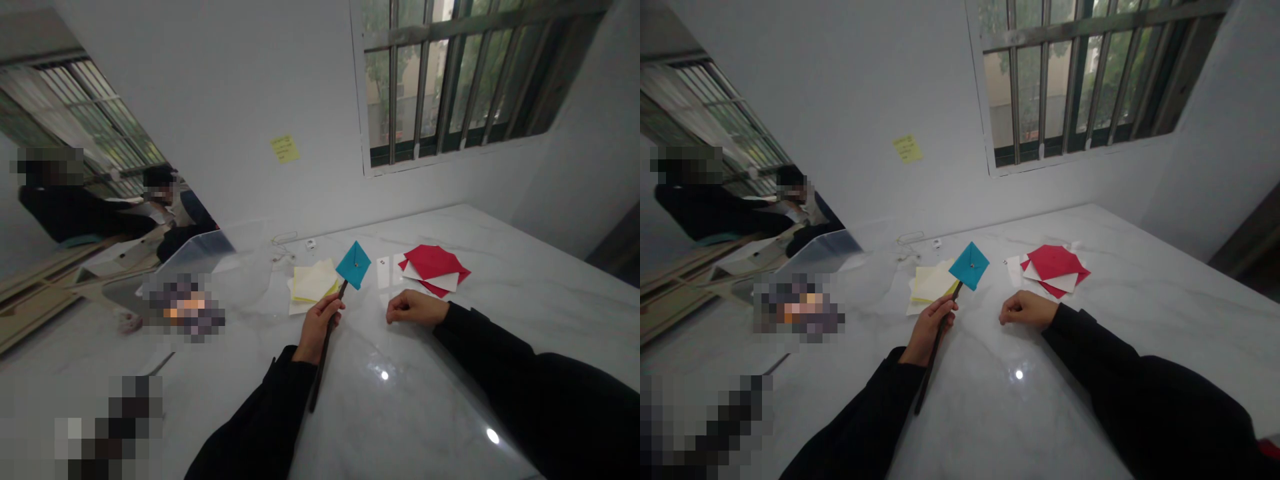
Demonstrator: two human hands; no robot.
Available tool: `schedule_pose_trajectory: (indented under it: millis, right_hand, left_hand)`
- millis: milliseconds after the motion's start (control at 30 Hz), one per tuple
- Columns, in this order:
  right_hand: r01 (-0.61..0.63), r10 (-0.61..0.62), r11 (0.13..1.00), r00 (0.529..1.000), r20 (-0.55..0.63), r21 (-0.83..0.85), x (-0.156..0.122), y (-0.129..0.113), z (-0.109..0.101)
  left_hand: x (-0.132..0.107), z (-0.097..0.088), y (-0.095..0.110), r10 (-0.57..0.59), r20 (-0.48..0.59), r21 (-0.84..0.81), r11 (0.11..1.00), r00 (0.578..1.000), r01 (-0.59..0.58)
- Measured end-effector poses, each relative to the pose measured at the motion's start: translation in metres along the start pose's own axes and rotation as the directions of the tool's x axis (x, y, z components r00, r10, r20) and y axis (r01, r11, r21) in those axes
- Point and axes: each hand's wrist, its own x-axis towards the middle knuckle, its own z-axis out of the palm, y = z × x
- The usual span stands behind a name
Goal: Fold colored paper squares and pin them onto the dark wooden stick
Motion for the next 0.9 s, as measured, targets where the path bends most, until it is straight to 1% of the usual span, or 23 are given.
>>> schedule_pose_trajectory:
  millis: [67, 133, 200, 267, 300, 333, 367, 400, 433, 467, 500, 533, 567, 600, 633, 700, 767, 800, 833, 900]
  right_hand:
    - [-0.033, 0.033, 0.999, 0.986, -0.166, 0.003, 0.003, 0.006, -0.002]
    - [-0.035, 0.045, 0.999, 0.935, -0.351, 0.036, 0.005, 0.01, -0.004]
    - [-0.007, 0.049, 0.997, 0.851, -0.524, 0.082, 0.005, 0.01, -0.007]
    - [0.022, 0.059, 0.993, 0.748, -0.661, 0.113, 0.004, 0.007, -0.011]
    - [0.03, 0.065, 0.992, 0.708, -0.703, 0.122, 0.003, 0.005, -0.013]
    - [0.035, 0.068, 0.991, 0.691, -0.72, 0.128, 0.001, 0.002, -0.014]
    - [0.033, 0.068, 0.991, 0.722, -0.688, 0.131, -0.001, -0.001, -0.015]
    - [0.023, 0.06, 0.991, 0.806, -0.589, 0.132, -0.003, -0.004, -0.015]
    - [0.011, 0.043, 0.992, 0.909, -0.415, 0.126, -0.005, -0.006, -0.014]
    - [-0.001, 0.023, 0.993, 0.982, -0.186, 0.115, -0.007, -0.009, -0.012]
    - [-0.011, 0.007, 0.995, 0.999, 0.037, 0.103, -0.009, -0.011, -0.009]
    - [-0.016, -0.003, 0.996, 0.98, 0.199, 0.093, -0.009, -0.013, -0.005]
    - [-0.021, -0.003, 0.996, 0.965, 0.262, 0.089, -0.009, -0.014, -0.002]
    - [-0.025, 0.002, 0.996, 0.97, 0.245, 0.09, -0.008, -0.013, 0.0]
    - [-0.031, 0.013, 0.995, 0.983, 0.184, 0.092, -0.006, -0.012, 0.002]
    - [-0.038, 0.035, 0.996, 0.999, 0.032, 0.078, -0.002, -0.007, 0.0]
    - [-0.051, 0.057, 0.998, 0.99, -0.128, 0.048, 0.001, 0.001, -0.006]
    - [-0.063, 0.071, 0.997, 0.973, -0.22, 0.04, 0.002, 0.005, -0.01]
    - [-0.074, 0.084, 0.996, 0.946, -0.314, 0.044, 0.003, 0.009, -0.013]
    - [-0.075, 0.111, 0.993, 0.874, -0.473, 0.096, 0.003, 0.014, -0.019]
  left_hand:
    - [-0.001, 0.002, 0.0, -0.007, 0.025, 0.012, 1.0, 1.0, 0.007]
    - [-0.003, 0.005, 0.001, -0.018, 0.053, 0.031, 0.999, 0.998, 0.016]
    - [-0.006, 0.008, 0.004, -0.038, 0.091, 0.07, 0.997, 0.995, 0.032]
    - [-0.009, 0.01, 0.007, -0.056, 0.129, 0.115, 0.992, 0.99, 0.041]
    - [-0.01, 0.011, 0.008, -0.061, 0.141, 0.134, 0.99, 0.988, 0.042]
    - [-0.011, 0.012, 0.009, -0.062, 0.146, 0.146, 0.988, 0.987, 0.041]
    - [-0.012, 0.013, 0.01, -0.061, 0.144, 0.152, 0.988, 0.988, 0.038]
    - [-0.012, 0.013, 0.01, -0.058, 0.136, 0.154, 0.987, 0.989, 0.036]
    - [-0.012, 0.013, 0.01, -0.054, 0.126, 0.153, 0.988, 0.991, 0.035]
    - [-0.011, 0.012, 0.01, -0.051, 0.118, 0.15, 0.988, 0.992, 0.033]
    - [-0.011, 0.012, 0.01, -0.046, 0.113, 0.143, 0.989, 0.992, 0.03]
    - [-0.01, 0.011, 0.009, -0.042, 0.11, 0.135, 0.99, 0.993, 0.026]
    - [-0.009, 0.011, 0.008, -0.038, 0.108, 0.127, 0.992, 0.993, 0.024]
    - [-0.008, 0.01, 0.008, -0.036, 0.105, 0.12, 0.993, 0.994, 0.023]
    - [-0.008, 0.01, 0.007, -0.034, 0.103, 0.115, 0.993, 0.994, 0.022]
    - [-0.007, 0.009, 0.007, -0.036, 0.097, 0.114, 0.993, 0.995, 0.025]
    - [-0.007, 0.01, 0.007, -0.044, 0.093, 0.119, 0.992, 0.995, 0.033]
    - [-0.007, 0.01, 0.007, -0.049, 0.092, 0.121, 0.992, 0.995, 0.038]
    - [-0.007, 0.01, 0.007, -0.054, 0.092, 0.124, 0.991, 0.994, 0.042]
    - [-0.007, 0.01, 0.007, -0.059, 0.093, 0.127, 0.991, 0.994, 0.047]
